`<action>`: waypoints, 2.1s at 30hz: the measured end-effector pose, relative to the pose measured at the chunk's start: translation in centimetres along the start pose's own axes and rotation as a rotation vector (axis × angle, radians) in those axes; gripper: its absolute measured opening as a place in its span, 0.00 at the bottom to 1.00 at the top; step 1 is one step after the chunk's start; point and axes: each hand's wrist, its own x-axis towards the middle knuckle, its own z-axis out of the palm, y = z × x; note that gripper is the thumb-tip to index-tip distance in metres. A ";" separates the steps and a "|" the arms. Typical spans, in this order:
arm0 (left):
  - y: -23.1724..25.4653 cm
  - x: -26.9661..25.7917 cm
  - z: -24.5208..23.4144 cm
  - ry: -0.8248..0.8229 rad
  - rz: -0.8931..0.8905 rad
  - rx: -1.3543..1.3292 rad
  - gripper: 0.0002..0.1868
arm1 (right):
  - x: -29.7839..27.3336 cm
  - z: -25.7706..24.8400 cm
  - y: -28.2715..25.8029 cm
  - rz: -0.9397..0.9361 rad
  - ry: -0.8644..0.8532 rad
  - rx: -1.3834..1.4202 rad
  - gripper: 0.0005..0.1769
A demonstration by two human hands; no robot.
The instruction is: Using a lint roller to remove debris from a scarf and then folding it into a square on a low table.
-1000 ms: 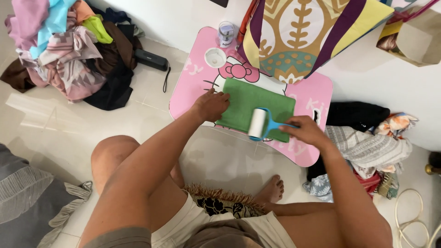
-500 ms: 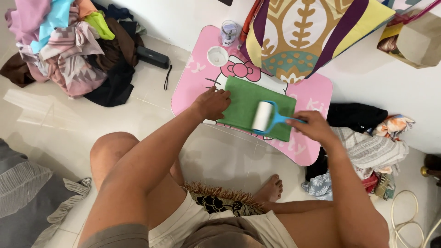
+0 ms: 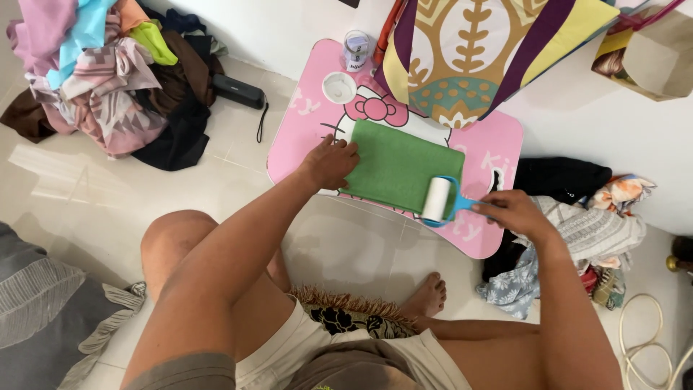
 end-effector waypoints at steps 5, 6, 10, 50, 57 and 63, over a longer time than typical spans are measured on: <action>0.6 -0.3 -0.4 0.074 0.089 0.052 0.29 | -0.7 -1.3 2.8 -0.006 0.100 0.113 0.12; 0.9 -0.5 -0.6 0.075 0.088 0.053 0.29 | -0.7 -0.8 1.6 -0.007 0.100 0.113 0.12; 1.7 -2.0 -1.6 0.057 0.174 -0.039 0.17 | 0.2 2.4 -3.2 -0.133 0.083 0.111 0.15; 7.9 -6.4 2.3 0.055 0.187 0.070 0.31 | 5.7 23.8 -13.5 -0.130 0.432 0.608 0.16; 7.1 -4.0 2.9 0.012 0.197 0.007 0.29 | 8.0 20.2 -14.5 -0.179 0.390 0.616 0.17; 2.5 -0.9 1.6 0.145 0.137 -0.054 0.21 | 7.3 10.6 -11.9 -0.423 0.291 0.493 0.12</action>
